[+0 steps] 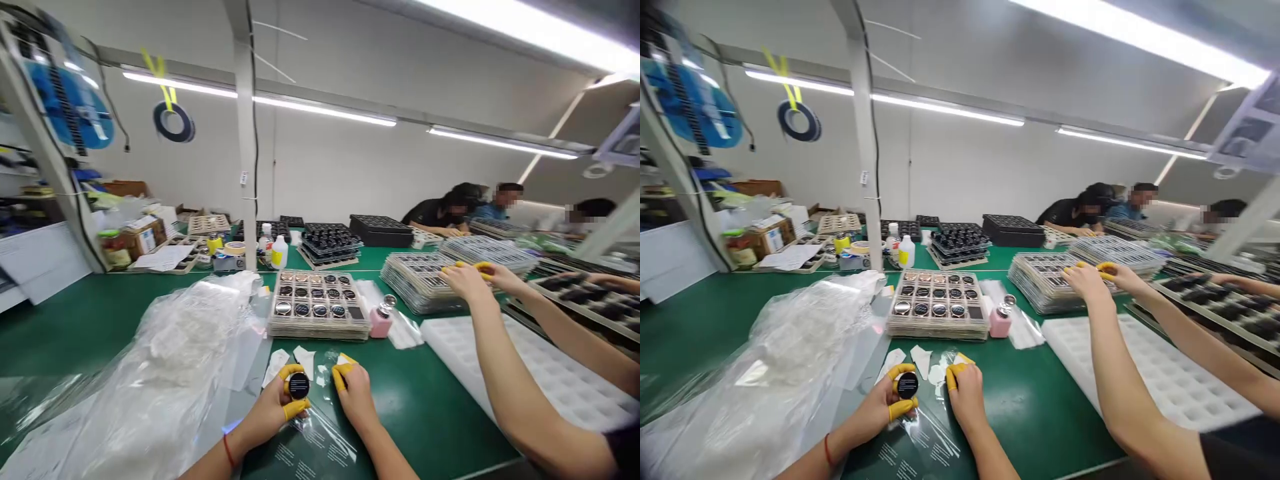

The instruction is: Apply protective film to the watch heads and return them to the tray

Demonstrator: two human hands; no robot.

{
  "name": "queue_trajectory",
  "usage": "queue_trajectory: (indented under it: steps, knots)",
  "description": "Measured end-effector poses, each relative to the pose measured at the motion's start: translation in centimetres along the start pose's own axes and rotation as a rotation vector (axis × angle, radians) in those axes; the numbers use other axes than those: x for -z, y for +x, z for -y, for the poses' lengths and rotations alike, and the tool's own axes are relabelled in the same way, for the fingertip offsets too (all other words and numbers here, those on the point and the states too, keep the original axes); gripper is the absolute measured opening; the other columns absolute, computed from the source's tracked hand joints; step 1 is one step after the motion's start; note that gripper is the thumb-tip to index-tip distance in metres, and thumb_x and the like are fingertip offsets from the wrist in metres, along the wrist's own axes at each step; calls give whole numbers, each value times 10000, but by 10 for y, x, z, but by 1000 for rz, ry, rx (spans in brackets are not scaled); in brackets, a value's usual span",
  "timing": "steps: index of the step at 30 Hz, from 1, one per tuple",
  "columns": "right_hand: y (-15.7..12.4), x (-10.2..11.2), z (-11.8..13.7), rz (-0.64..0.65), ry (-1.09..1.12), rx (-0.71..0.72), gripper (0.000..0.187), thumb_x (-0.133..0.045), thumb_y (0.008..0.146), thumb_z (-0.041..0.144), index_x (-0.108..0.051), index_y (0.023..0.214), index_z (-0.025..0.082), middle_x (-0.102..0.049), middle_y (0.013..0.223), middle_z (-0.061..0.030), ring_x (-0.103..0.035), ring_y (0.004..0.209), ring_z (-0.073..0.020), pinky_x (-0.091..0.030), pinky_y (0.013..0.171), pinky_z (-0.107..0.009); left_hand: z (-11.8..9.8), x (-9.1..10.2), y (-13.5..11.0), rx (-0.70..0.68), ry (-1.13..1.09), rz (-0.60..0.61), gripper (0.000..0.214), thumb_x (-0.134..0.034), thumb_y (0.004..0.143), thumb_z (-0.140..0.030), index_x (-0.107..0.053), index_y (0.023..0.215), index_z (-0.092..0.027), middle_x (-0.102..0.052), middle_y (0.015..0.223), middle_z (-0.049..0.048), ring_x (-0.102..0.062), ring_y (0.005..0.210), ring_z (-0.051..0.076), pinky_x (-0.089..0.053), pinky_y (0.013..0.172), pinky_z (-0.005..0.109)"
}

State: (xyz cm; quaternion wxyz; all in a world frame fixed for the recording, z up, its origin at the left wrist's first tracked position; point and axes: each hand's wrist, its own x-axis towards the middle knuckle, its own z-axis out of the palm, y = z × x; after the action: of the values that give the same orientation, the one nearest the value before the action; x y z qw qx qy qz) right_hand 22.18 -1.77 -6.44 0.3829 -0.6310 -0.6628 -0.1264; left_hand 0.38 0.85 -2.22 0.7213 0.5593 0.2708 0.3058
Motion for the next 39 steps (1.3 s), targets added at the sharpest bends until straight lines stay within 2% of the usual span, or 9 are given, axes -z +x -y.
queue_trajectory:
  steps: [5,15,21,24,30,33,35,37,39]
  knots:
    - [8,7,10,10,-3,-45,196,-462,821,172,-632,730,208,-648,686,-28,-589,678,-181,-442,686,-318,1,1,2,23,35,20,560,-717,713,-363,-375,1136,-230,-546,834,-17,-633,706,147,-515,741,341]
    - [7,14,11,347,246,-286,236,-488,837,308,-678,801,173,-662,816,-61,-553,860,-188,-390,862,-366,-9,3,2,61,86,-57,559,-731,690,-288,-408,1138,-207,-581,858,-14,-668,717,148,-554,741,314]
    - [16,28,46,572,642,-354,218,-525,820,319,-680,910,195,-661,893,-38,-582,862,-157,-457,811,-311,-6,7,-1,89,144,-58,553,-709,713,-270,-422,1181,-210,-623,900,11,-673,718,152,-543,744,307]
    - [21,29,66,604,693,-435,261,-594,763,309,-648,994,200,-637,910,-27,-578,853,-160,-454,819,-330,-5,7,-1,65,166,-34,549,-697,724,-268,-440,1205,-210,-642,983,41,-665,825,178,-533,786,321]
    - [49,31,74,617,823,-538,120,-553,768,292,-596,777,180,-626,760,3,-573,738,-147,-465,708,-289,-7,12,2,97,142,-7,609,-673,749,-299,-394,1279,-189,-685,900,43,-668,828,194,-522,822,357]
    - [89,44,41,380,685,-522,226,-527,798,364,-590,905,176,-648,873,-33,-584,802,-163,-462,736,-285,-9,20,6,95,82,-70,626,-677,743,-348,-392,1266,-156,-679,843,32,-673,780,184,-515,852,378]
    - [120,52,12,201,385,-539,302,-441,859,373,-566,1025,154,-644,983,-81,-586,876,-181,-451,779,-297,-10,24,8,89,31,-108,643,-685,726,-378,-399,1254,-148,-675,912,51,-679,786,184,-509,872,384]
    - [143,54,-16,214,6,-572,332,-364,898,323,-563,1080,129,-631,1044,-131,-578,937,-217,-433,805,-337,-10,26,9,87,23,-146,637,-688,710,-401,-424,1232,-148,-663,1021,86,-684,787,183,-508,870,376]
    - [154,51,-35,289,-156,-587,298,-387,883,267,-614,997,112,-643,977,-158,-585,917,-257,-424,790,-378,-9,26,10,87,46,-188,609,-690,696,-410,-461,1198,-154,-620,1154,126,-684,792,187,-518,831,356]
